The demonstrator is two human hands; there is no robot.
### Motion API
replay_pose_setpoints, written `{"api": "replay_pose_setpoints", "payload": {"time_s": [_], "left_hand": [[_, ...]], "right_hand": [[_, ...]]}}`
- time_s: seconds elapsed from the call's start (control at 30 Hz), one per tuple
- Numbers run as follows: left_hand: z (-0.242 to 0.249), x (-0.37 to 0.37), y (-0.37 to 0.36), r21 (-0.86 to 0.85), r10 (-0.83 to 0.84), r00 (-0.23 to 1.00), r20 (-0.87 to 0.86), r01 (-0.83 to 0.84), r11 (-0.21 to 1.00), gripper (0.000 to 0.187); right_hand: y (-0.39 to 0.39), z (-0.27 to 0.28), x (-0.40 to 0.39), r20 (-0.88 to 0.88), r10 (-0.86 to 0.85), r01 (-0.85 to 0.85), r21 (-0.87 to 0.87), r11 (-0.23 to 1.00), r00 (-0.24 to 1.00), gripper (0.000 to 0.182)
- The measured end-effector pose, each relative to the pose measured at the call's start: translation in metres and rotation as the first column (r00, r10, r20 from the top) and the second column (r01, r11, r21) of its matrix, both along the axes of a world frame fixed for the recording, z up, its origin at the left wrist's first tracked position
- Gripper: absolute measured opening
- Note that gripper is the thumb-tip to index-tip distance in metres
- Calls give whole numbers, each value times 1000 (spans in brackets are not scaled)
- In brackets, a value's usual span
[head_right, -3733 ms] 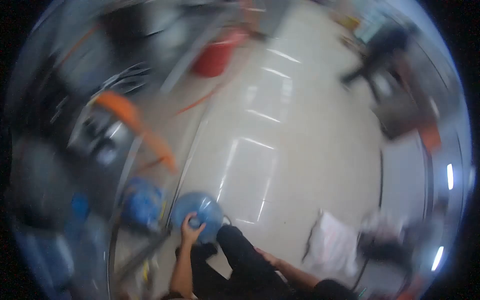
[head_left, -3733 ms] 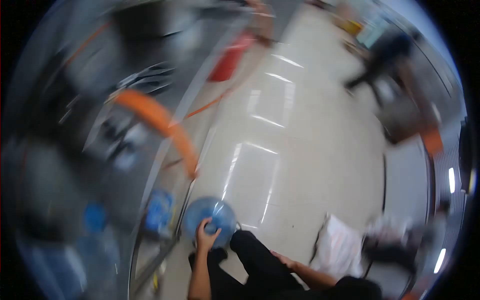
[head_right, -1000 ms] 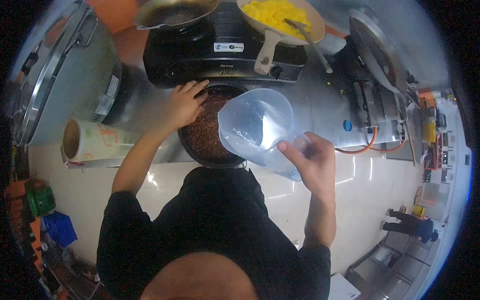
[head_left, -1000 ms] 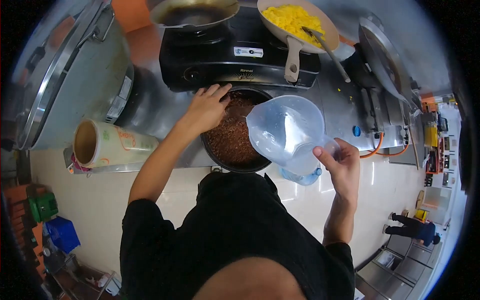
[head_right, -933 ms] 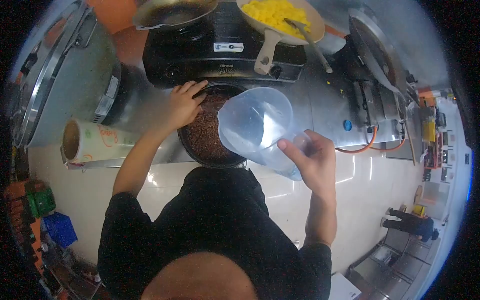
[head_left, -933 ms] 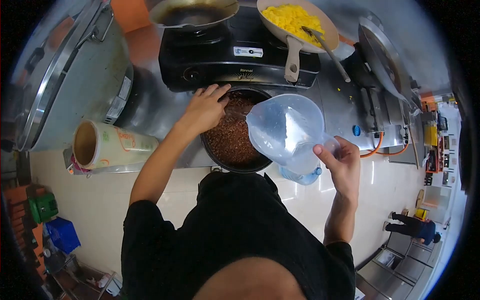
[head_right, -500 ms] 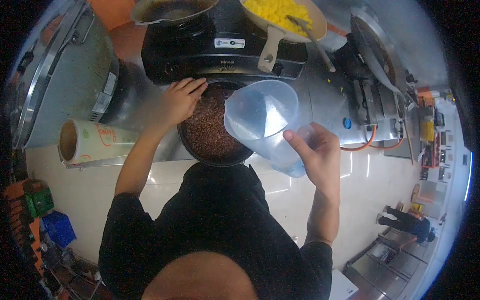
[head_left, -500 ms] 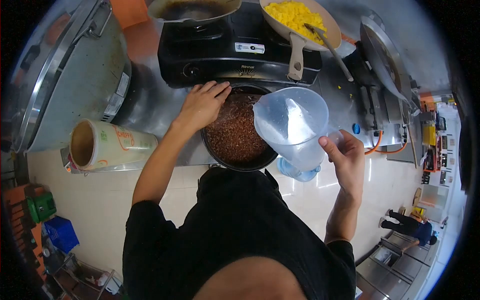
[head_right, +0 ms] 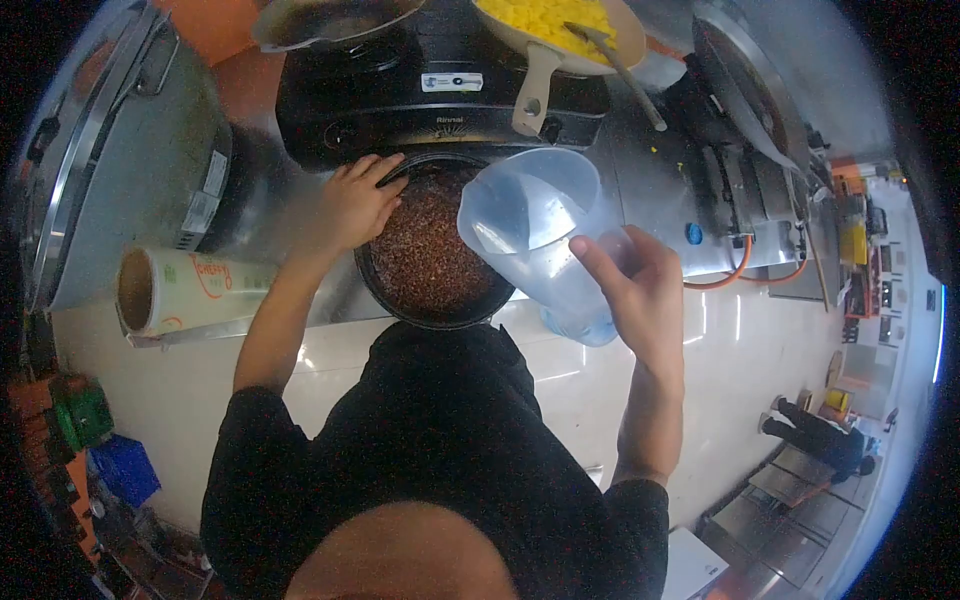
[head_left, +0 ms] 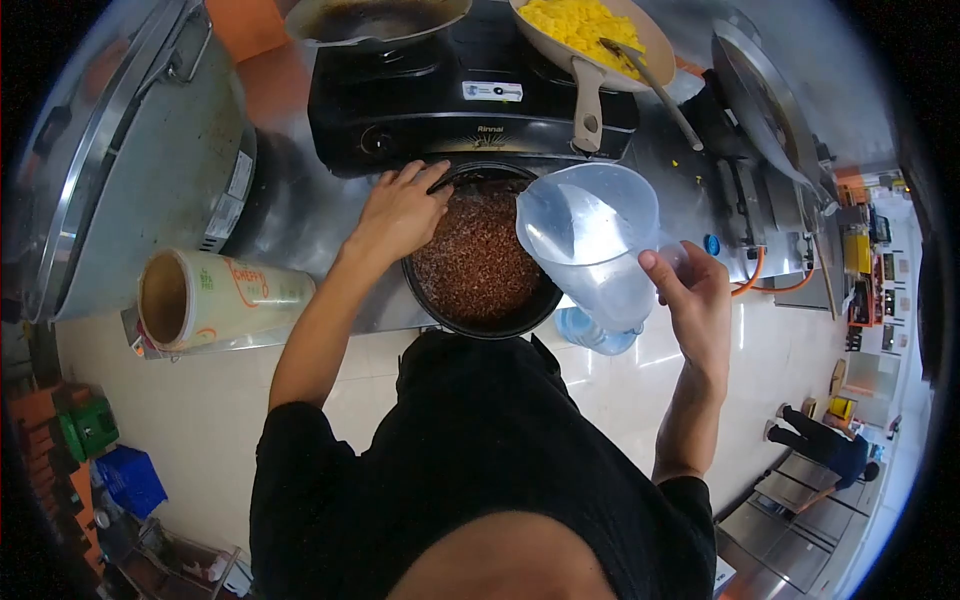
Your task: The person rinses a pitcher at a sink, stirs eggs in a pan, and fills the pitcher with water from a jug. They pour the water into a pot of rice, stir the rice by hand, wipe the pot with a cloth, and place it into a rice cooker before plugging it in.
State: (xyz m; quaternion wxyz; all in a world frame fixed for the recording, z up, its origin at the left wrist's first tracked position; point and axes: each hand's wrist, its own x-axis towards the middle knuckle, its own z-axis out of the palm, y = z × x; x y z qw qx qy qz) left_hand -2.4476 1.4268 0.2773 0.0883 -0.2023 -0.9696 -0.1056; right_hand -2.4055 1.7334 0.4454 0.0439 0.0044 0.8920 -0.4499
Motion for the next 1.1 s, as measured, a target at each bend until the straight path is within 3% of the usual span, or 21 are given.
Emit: {"api": "replay_pose_setpoints", "payload": {"time_s": [0.13, 0.23, 0.63, 0.93, 1.03, 1.1], "left_hand": [[6, 1, 1, -10, 11, 1000, -3, -11, 1000, 34], [7, -3, 1, 114, -15, 999, -38, 19, 993, 41], [-2, 2, -3, -13, 6, 998, 66, -5, 1000, 36], [14, 29, -11, -35, 13, 986, 164, -7, 999, 30], [10, 34, -7, 29, 42, 986, 161, -47, 998, 32], [4, 33, -5, 117, 82, 996, -29, -78, 990, 34]], "right_hand": [[-5, -1, -4, 0, 10, -10, -1, 1000, 1000, 29], [-11, 0, -4, -8, -1, 1, -41, 999, 1000, 30], [-20, -1, -7, -72, 96, -98, -26, 995, 993, 34], [-32, 11, 3, -101, 227, -198, 234, 952, 969, 37], [-35, 17, 6, -72, 260, -213, 388, 897, 963, 38], [-32, 16, 9, -95, 284, -219, 427, 877, 954, 35]]}}
